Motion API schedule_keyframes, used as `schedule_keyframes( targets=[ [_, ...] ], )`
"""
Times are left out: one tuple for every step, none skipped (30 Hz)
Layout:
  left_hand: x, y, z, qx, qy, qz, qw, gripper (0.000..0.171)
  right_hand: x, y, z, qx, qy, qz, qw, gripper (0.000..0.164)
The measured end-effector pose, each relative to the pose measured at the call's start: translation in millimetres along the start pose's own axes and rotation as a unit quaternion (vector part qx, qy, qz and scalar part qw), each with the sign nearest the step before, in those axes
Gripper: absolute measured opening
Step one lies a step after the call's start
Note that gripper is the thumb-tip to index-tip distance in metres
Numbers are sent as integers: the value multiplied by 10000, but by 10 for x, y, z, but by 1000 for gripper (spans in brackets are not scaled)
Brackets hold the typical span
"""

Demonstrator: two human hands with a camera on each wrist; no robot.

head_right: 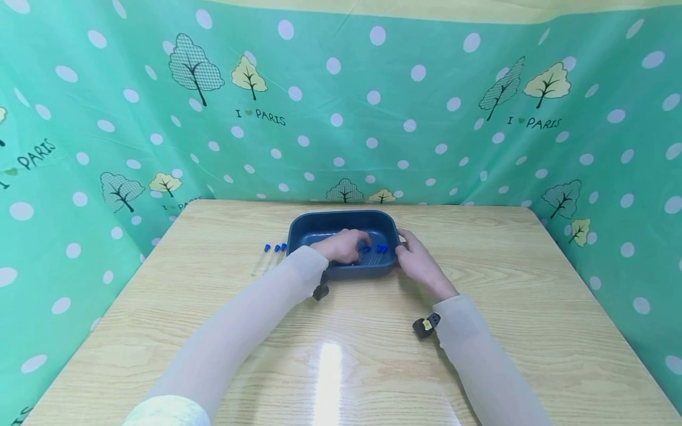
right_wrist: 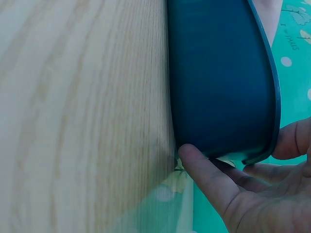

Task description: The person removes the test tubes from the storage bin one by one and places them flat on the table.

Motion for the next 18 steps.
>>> schedule_keyframes(
  targets=[
    [2,1,-3,1,-7,4,10000,42,-1,-1,1,-1,-2,14,10000,54],
    [3,2,-5,0,-11,10,10000,42,-1,-2,1,0,-3,21,10000,54],
    [4,3,-6,-4,-13,7,10000,42,-1,-3,2,3,-7,19,10000,55],
    [3,3,-7,-7,-11,6,10000,42,0,-3,3,3,-7,20,10000,54],
    [4,3,-6,-7,-9,8,10000,41,2,-3,4,5,-7,23,10000,55],
    [5,5,-7,-6,-9,12,10000,41,4,-4,5,8,-7,23,10000,55],
    [5,4,-7,-10,-9,12,10000,41,7,-4,7,10,-11,24,10000,55],
    [7,7,-8,-17,-2,6,10000,41,11,-4,9,9,-9,31,10000,55],
    [8,9,-10,-25,2,3,10000,41,15,-4,12,13,-3,35,10000,55],
    [12,12,-15,-34,13,7,10000,41,18,-4,14,13,5,35,10000,55],
    [14,14,-16,-41,12,10,10000,41,19,-4,14,13,8,45,10000,55],
    [19,18,-22,-45,14,6,10000,41,21,-4,14,14,14,53,10000,55],
    [25,21,-31,-61,24,-6,10000,41,21,-4,14,16,25,60,10000,55],
    [30,26,-39,-73,34,-18,10000,41,20,-4,12,20,39,62,10000,55],
    [36,29,-46,-85,48,-32,9999,40,17,-3,10,30,49,51,10000,55],
    [40,31,-50,-94,61,-44,9999,40,13,-3,6,37,60,45,10000,55],
    [42,32,-52,-96,66,-44,9999,40,9,-5,2,44,78,39,10000,55],
    [46,34,-57,-99,78,-52,9999,40,7,-7,-1,54,97,17,9999,55]
  ],
)
Point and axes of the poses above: each hand's wrist, its own z-axis away from the middle knuckle, its own y-axis out of the palm, x = y × z, the point moved 2 cm from there along -z, towards the middle knuckle, and after that the axes turned 6 degrees about z, right-handed, at the moved point
